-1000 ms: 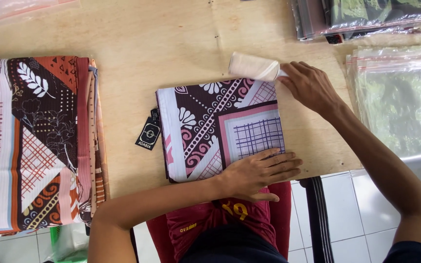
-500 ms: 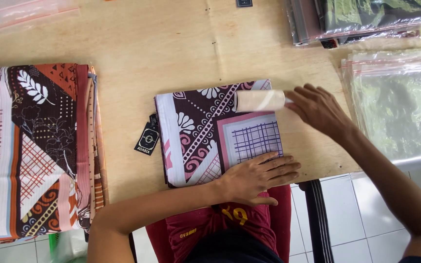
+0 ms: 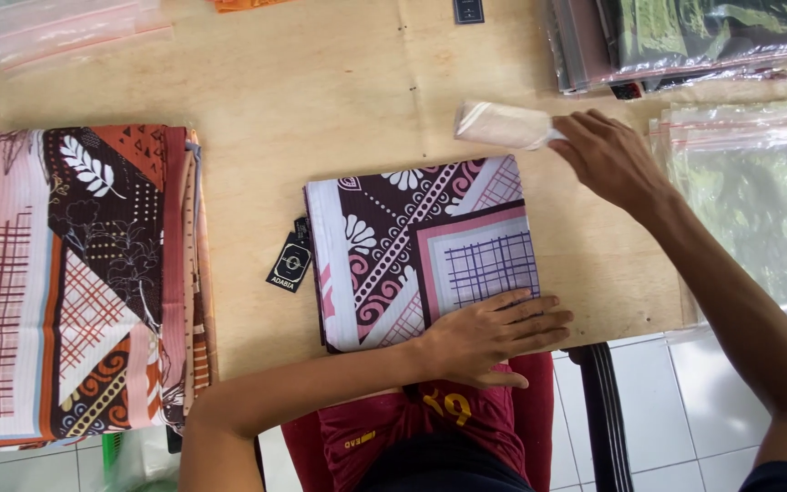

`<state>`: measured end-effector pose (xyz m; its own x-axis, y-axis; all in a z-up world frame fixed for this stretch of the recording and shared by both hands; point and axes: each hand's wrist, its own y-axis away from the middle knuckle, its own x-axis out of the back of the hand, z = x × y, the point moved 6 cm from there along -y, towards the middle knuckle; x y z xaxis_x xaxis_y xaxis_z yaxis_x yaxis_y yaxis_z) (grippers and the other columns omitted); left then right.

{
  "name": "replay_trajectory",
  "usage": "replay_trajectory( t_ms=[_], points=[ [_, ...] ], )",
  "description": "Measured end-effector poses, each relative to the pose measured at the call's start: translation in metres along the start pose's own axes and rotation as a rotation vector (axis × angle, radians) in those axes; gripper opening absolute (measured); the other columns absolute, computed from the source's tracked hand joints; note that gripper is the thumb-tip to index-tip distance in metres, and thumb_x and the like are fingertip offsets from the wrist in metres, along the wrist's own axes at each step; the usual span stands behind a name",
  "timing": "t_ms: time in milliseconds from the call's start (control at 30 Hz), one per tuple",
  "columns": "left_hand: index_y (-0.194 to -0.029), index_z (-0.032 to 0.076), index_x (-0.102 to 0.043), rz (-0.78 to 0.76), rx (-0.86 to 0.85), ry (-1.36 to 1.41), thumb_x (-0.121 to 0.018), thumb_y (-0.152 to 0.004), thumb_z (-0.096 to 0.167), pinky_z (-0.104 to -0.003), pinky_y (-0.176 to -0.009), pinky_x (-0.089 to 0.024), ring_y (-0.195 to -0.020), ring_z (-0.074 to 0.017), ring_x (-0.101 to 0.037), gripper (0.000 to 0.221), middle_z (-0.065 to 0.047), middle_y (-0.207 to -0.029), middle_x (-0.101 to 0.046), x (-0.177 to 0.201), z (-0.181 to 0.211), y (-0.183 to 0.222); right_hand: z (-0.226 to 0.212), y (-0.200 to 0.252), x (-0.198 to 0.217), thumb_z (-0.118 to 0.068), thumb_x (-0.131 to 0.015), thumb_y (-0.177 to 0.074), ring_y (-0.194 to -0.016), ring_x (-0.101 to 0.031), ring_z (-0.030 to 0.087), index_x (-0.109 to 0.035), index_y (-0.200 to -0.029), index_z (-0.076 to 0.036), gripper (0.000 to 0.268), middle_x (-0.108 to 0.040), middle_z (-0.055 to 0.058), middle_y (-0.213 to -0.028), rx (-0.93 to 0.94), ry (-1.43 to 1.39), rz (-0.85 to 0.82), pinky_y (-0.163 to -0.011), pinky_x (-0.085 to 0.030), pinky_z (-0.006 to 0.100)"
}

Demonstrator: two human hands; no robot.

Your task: Using a lint roller to clean a piece of folded fabric before packing it into a plastic bag.

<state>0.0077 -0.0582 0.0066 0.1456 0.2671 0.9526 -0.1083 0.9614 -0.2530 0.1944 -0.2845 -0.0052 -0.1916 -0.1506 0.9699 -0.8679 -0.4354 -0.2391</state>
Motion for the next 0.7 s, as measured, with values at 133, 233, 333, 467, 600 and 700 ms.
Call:
replay_trajectory(
  t_ms=[133,233,333,467,600,700],
  points=[
    [-0.163,0.021,-0.022,-0.087,-0.052,-0.189,-0.035,-0.1,0.08,-0.04,-0.131,-0.017,-0.159,-0.02,-0.021,0.087,0.0,-0.17,-0.023,-0.005,-0.001,-0.001,-0.041,0.021,0.056,-0.014,-0.052,-0.113,-0.088,-0.059,0.027,-0.059,-0.117,0.002,0.017,-0.066,0.015,-0.101,0.019,-0.134,-0.029,-0.071,-0.051,0.041],
    [-0.163,0.021,-0.021,-0.117,-0.046,-0.177,-0.035,-0.1,0.078,-0.041,-0.131,-0.014,-0.159,-0.0206,-0.019,0.086,0.0,-0.171,-0.02,-0.008,-0.001,-0.001,-0.061,0.047,0.042,-0.016,-0.062,-0.103,-0.096,-0.069,0.024,-0.07,-0.114,-0.004,0.018,-0.074,0.013,-0.117,0.106,0.026,-0.15,-0.08,-0.063,0.039],
    [-0.163,0.02,-0.025,-0.107,-0.052,-0.171,-0.036,-0.099,0.077,-0.042,-0.131,-0.012,-0.158,-0.0212,-0.018,0.086,-0.002,-0.17,-0.021,-0.005,0.0,-0.002,-0.068,0.048,0.028,-0.027,-0.062,-0.1,-0.088,-0.06,0.023,-0.061,-0.126,-0.009,0.032,-0.067,0.005,-0.103,0.079,-0.025,-0.208,-0.072,-0.053,0.039],
    [-0.16,0.021,-0.029,-0.065,-0.022,-0.095,-0.049,-0.095,0.075,-0.042,-0.131,-0.018,-0.158,-0.0209,-0.023,0.087,-0.001,-0.169,-0.029,-0.003,0.0,-0.001,-0.038,0.026,-0.002,-0.03,-0.053,-0.109,-0.09,-0.062,0.025,-0.062,-0.124,-0.011,0.026,-0.061,0.007,-0.095,0.014,-0.006,-0.096,-0.074,-0.055,0.038],
    [-0.158,0.021,-0.033,-0.03,-0.006,-0.043,-0.055,-0.093,0.071,-0.041,-0.131,-0.022,-0.158,-0.0219,-0.027,0.085,-0.002,-0.167,-0.035,-0.002,0.0,0.001,-0.014,0.0,-0.011,-0.034,-0.049,-0.114,-0.089,-0.064,0.031,-0.062,-0.126,-0.014,0.026,-0.058,0.007,-0.084,-0.048,0.026,-0.062,-0.074,-0.054,0.042],
    [-0.158,0.021,-0.034,-0.019,-0.004,-0.015,-0.056,-0.093,0.069,-0.042,-0.131,-0.024,-0.158,-0.0225,-0.029,0.085,-0.002,-0.167,-0.037,-0.001,-0.001,0.0,-0.008,-0.006,-0.005,-0.034,-0.049,-0.115,-0.092,-0.064,0.031,-0.063,-0.126,-0.013,0.028,-0.06,0.008,-0.086,-0.076,0.0,-0.042,-0.077,-0.054,0.042]
  ],
)
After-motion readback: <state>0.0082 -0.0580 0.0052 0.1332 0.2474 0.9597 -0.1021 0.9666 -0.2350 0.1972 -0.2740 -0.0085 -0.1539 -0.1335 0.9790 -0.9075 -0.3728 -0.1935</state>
